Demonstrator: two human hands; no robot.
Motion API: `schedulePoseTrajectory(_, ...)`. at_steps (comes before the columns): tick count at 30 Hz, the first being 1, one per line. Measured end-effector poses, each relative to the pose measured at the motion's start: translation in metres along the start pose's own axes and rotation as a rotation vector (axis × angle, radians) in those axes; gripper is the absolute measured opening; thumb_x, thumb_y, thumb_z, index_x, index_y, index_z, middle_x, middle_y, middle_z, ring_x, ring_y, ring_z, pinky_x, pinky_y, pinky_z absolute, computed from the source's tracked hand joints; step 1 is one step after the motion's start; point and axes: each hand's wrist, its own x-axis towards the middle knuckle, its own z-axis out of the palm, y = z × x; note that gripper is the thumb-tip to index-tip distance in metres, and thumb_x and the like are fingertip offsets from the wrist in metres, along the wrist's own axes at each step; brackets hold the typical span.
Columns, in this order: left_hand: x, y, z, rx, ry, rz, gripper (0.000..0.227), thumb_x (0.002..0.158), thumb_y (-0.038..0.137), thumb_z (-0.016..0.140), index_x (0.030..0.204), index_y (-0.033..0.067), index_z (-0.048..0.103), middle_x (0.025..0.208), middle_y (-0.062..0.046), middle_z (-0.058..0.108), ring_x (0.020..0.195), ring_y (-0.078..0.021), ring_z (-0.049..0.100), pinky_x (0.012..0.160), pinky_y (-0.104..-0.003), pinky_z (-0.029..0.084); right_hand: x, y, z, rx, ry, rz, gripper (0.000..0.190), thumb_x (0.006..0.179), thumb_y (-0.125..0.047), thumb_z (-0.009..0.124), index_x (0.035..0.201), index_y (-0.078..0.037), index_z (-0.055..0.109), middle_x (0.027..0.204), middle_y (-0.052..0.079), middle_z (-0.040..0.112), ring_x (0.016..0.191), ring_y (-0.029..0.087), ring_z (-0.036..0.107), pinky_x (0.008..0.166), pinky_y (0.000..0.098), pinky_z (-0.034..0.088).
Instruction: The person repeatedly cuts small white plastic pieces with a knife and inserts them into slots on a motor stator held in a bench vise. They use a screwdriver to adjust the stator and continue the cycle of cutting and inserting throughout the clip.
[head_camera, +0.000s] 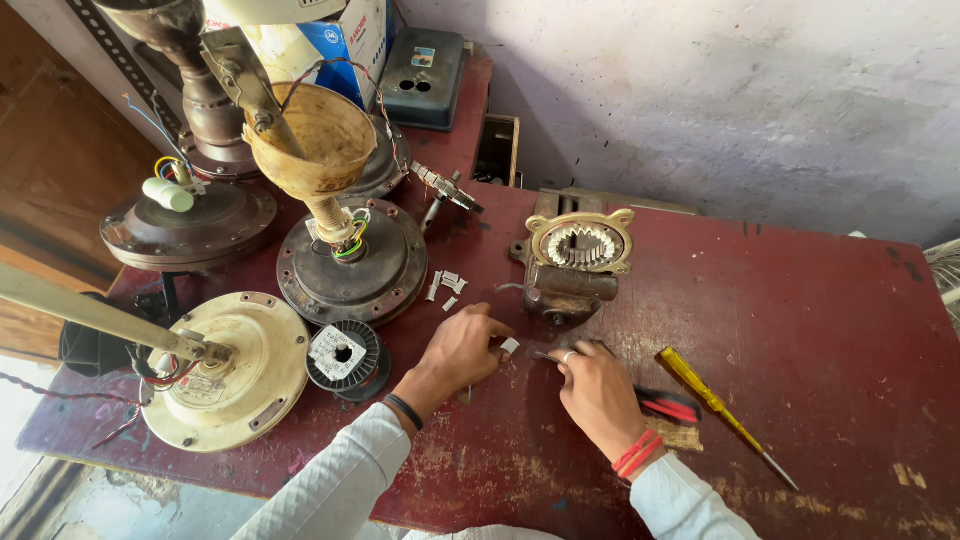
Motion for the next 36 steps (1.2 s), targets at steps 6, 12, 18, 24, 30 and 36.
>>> schedulePoseTrajectory(6, 0.009, -0.004, -0.003, -0.096, -0.025, 0.137, 0.041, 0.071, 0.001, 0.067, 0.11, 0.0083, 0.078, 0.101, -0.014, 0.075, 0.097, -0.0329, 0.071, 0.088, -0.042, 0.057, 0.013, -0.008, -0.001, 0.028, -0.091, -0.035, 0.02, 0.09, -0.007, 0.066, 0.108, -0.002, 0.076, 0.091, 0.014, 0.071, 0.074, 0.032, 0.068, 0.069, 0.0457, 0.054)
schedulePoseTrajectory(12, 0.024, -0.002, -0.002, -0.096, -0.093, -0.075, 0.017, 0.08, 0.019, 0.074, 0.094, 0.0096, 0.08, 0.091, -0.012, 0.077, 0.088, -0.0331, 0.075, 0.082, -0.042, 0.058, 0.014, -0.013, 0.009, 0.012, -0.099, -0.022, 0.023, 0.087, -0.004, 0.066, 0.106, -0.003, 0.078, 0.096, 0.013, 0.067, 0.082, 0.029, 0.067, 0.075, 0.0423, 0.056)
schedulePoseTrajectory(18, 0.036, 0.005, 0.005, 0.04, -0.151, -0.249, 0.037, 0.076, 0.041, 0.084, 0.092, 0.0077, 0.079, 0.092, -0.018, 0.076, 0.092, -0.0335, 0.075, 0.084, -0.043, 0.059, 0.017, -0.011, 0.012, 0.057, -0.126, -0.021, 0.026, 0.083, 0.002, 0.063, 0.103, -0.002, 0.079, 0.099, 0.014, 0.066, 0.089, 0.03, 0.066, 0.083, 0.0438, 0.053)
schedulePoseTrajectory(24, 0.053, 0.009, 0.008, 0.178, -0.279, -0.327, 0.044, 0.073, 0.039, 0.08, 0.098, 0.0025, 0.078, 0.103, -0.022, 0.075, 0.1, -0.0349, 0.074, 0.089, -0.042, 0.059, 0.021, -0.007, 0.005, 0.029, -0.128, -0.183, 0.05, 0.07, 0.009, 0.061, 0.116, -0.003, 0.076, 0.109, 0.02, 0.065, 0.096, 0.036, 0.065, 0.087, 0.0453, 0.053)
schedulePoseTrajectory(30, 0.056, 0.007, 0.009, 0.187, -0.296, -0.351, 0.046, 0.074, 0.038, 0.077, 0.102, 0.0016, 0.077, 0.106, -0.022, 0.075, 0.103, -0.0354, 0.073, 0.091, -0.041, 0.058, 0.02, -0.007, 0.001, 0.142, -0.089, -0.085, 0.033, 0.08, 0.0, 0.067, 0.11, -0.007, 0.078, 0.097, 0.016, 0.067, 0.091, 0.037, 0.065, 0.082, 0.0472, 0.053)
schedulePoseTrajectory(36, 0.056, 0.007, 0.012, 0.168, -0.306, -0.372, 0.049, 0.072, 0.039, 0.079, 0.104, 0.0021, 0.076, 0.106, -0.02, 0.075, 0.104, -0.0333, 0.074, 0.091, -0.04, 0.059, 0.023, -0.009, 0.0, 0.082, -0.163, -0.02, 0.03, 0.082, 0.001, 0.063, 0.106, -0.009, 0.08, 0.092, 0.012, 0.066, 0.088, 0.031, 0.068, 0.079, 0.0456, 0.054)
